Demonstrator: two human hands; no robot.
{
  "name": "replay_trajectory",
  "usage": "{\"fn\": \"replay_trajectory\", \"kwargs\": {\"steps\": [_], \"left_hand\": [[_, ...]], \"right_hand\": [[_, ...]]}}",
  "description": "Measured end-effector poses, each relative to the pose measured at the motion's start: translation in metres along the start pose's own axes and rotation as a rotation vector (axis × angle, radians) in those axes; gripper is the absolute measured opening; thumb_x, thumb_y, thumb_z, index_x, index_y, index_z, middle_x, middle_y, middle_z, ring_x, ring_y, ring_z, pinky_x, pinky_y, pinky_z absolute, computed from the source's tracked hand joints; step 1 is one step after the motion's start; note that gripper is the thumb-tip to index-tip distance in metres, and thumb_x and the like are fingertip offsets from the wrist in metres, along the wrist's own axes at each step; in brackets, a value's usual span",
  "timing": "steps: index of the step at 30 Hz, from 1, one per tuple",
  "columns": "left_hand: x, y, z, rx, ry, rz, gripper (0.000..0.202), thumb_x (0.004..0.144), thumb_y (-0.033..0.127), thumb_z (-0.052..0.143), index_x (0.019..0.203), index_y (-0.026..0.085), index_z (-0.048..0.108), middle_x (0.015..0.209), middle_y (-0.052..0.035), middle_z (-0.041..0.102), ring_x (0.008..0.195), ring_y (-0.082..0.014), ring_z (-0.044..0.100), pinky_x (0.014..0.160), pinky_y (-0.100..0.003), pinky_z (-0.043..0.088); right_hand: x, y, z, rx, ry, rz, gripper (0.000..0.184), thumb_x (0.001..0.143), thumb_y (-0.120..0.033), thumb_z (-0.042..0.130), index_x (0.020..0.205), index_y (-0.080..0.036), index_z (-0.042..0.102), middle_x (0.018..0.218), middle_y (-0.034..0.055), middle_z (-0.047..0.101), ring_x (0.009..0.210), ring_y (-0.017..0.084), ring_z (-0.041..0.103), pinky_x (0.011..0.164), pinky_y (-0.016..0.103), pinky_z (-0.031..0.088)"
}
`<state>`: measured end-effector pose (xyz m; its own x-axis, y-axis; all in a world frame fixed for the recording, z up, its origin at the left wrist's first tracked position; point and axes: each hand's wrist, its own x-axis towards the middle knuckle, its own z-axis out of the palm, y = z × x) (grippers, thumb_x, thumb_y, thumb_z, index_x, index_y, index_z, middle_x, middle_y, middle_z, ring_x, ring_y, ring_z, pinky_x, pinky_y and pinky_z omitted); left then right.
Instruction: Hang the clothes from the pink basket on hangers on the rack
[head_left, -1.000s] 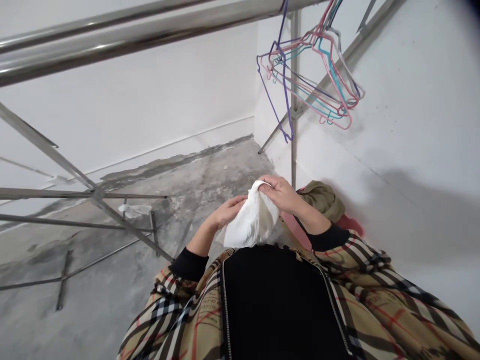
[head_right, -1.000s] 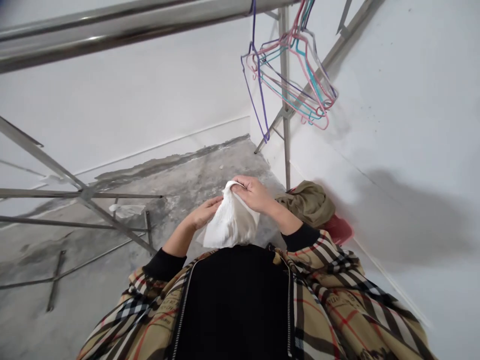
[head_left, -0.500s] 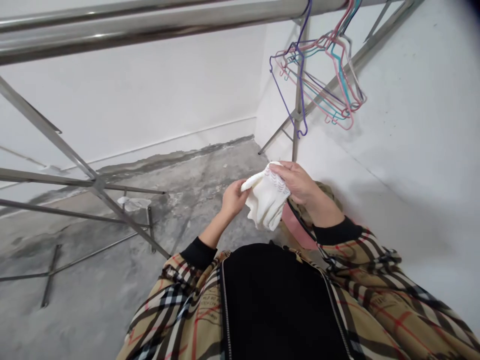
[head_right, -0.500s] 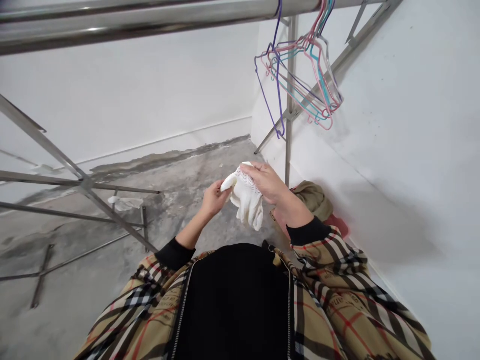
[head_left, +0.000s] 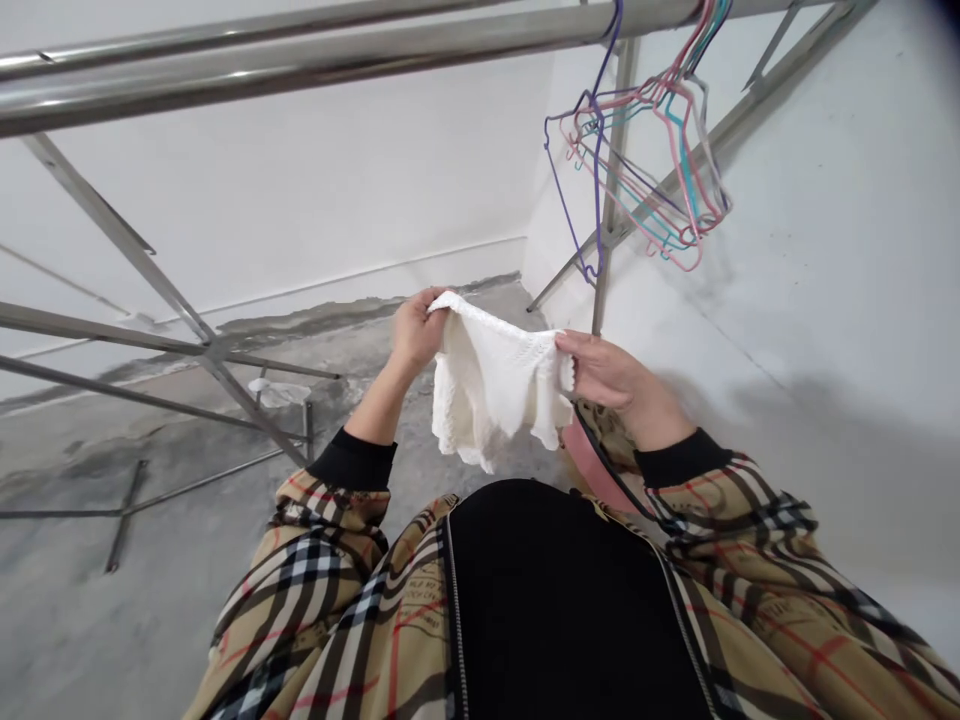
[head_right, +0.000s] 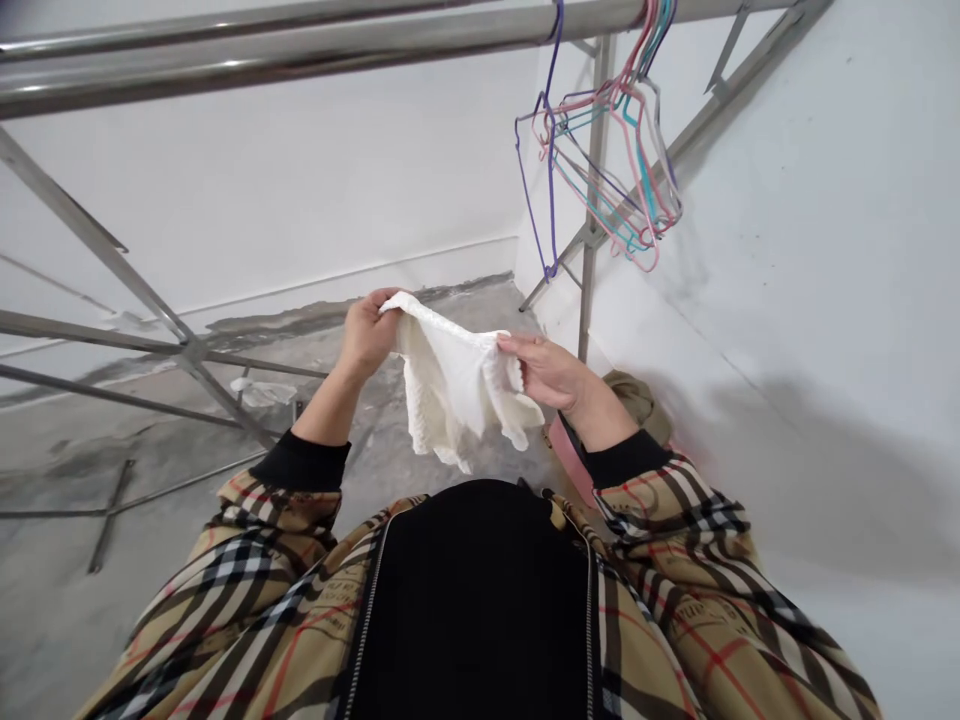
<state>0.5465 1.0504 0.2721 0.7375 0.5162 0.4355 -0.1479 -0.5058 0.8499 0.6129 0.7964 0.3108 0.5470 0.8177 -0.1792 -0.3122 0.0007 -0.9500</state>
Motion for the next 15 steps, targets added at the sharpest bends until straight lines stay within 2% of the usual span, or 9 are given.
{"fn": "replay_trajectory", "kwargs": {"steps": [3, 5, 6, 8, 10, 11, 12, 15], "left_hand": [[-0.009, 0.002, 0.012, 0.098, -0.130, -0.031, 0.030, 0.081, 0.022, 0.054, 0.108, 0.014, 0.066, 0.097, -0.0084, 0.071, 0.085, -0.0203, 0.064, 0.077, -0.033, 0.051], [-0.022, 0.003, 0.018, 0.138, -0.143, -0.003, 0.033, 0.077, 0.020, 0.059, 0.110, 0.015, 0.065, 0.104, -0.0091, 0.069, 0.092, -0.0213, 0.063, 0.083, -0.035, 0.049], [-0.031, 0.005, 0.020, 0.129, -0.085, 0.017, 0.036, 0.076, 0.019, 0.061, 0.112, 0.017, 0.064, 0.110, -0.0094, 0.067, 0.096, -0.0213, 0.062, 0.085, -0.035, 0.048], [-0.053, 0.008, 0.023, 0.058, 0.141, 0.047, 0.036, 0.077, 0.021, 0.063, 0.114, 0.020, 0.061, 0.113, -0.0082, 0.064, 0.097, -0.0188, 0.059, 0.083, -0.032, 0.047], [-0.079, 0.013, 0.028, -0.038, 0.397, 0.063, 0.027, 0.081, 0.025, 0.064, 0.107, 0.021, 0.059, 0.095, -0.0035, 0.060, 0.083, -0.0141, 0.056, 0.077, -0.028, 0.045], [-0.093, 0.014, 0.032, -0.092, 0.461, 0.080, 0.021, 0.082, 0.027, 0.064, 0.102, 0.021, 0.057, 0.085, -0.0003, 0.056, 0.076, -0.0119, 0.053, 0.074, -0.026, 0.044], [-0.106, 0.015, 0.036, -0.140, 0.491, 0.092, 0.018, 0.083, 0.028, 0.064, 0.097, 0.021, 0.055, 0.079, 0.0020, 0.050, 0.070, -0.0104, 0.050, 0.071, -0.025, 0.043], [-0.136, 0.010, 0.051, -0.163, 0.423, 0.090, 0.019, 0.084, 0.031, 0.065, 0.090, 0.021, 0.050, 0.074, 0.0040, 0.044, 0.065, -0.0095, 0.046, 0.067, -0.024, 0.042]], "right_hand": [[0.006, 0.002, 0.013, 0.113, -0.129, 0.015, 0.034, 0.091, -0.046, 0.049, 0.099, -0.018, 0.066, 0.090, 0.0058, 0.071, 0.091, 0.020, 0.067, 0.080, 0.036, 0.054], [0.009, -0.001, 0.024, 0.177, -0.203, 0.007, 0.038, 0.095, -0.045, 0.039, 0.110, -0.020, 0.062, 0.098, 0.0067, 0.070, 0.100, 0.021, 0.065, 0.085, 0.039, 0.053], [0.010, -0.003, 0.029, 0.210, -0.223, -0.010, 0.038, 0.095, -0.045, 0.038, 0.114, -0.021, 0.060, 0.102, 0.0067, 0.069, 0.103, 0.021, 0.064, 0.087, 0.041, 0.053], [0.014, -0.007, 0.037, 0.266, -0.229, -0.064, 0.038, 0.094, -0.046, 0.039, 0.118, -0.024, 0.058, 0.108, 0.0060, 0.067, 0.107, 0.022, 0.061, 0.090, 0.043, 0.051], [0.018, -0.009, 0.044, 0.292, -0.215, -0.111, 0.038, 0.092, -0.050, 0.042, 0.119, -0.028, 0.056, 0.114, 0.0047, 0.065, 0.112, 0.023, 0.058, 0.092, 0.045, 0.050], [0.020, -0.009, 0.047, 0.294, -0.204, -0.130, 0.038, 0.090, -0.053, 0.043, 0.119, -0.030, 0.056, 0.116, 0.0041, 0.064, 0.114, 0.024, 0.057, 0.093, 0.046, 0.050], [0.023, -0.008, 0.050, 0.293, -0.192, -0.148, 0.039, 0.089, -0.055, 0.045, 0.119, -0.031, 0.055, 0.117, 0.0034, 0.063, 0.115, 0.024, 0.055, 0.094, 0.047, 0.049], [0.027, -0.003, 0.061, 0.297, -0.158, -0.206, 0.041, 0.085, -0.059, 0.051, 0.119, -0.035, 0.051, 0.123, 0.0015, 0.059, 0.119, 0.024, 0.052, 0.098, 0.049, 0.046]]}}
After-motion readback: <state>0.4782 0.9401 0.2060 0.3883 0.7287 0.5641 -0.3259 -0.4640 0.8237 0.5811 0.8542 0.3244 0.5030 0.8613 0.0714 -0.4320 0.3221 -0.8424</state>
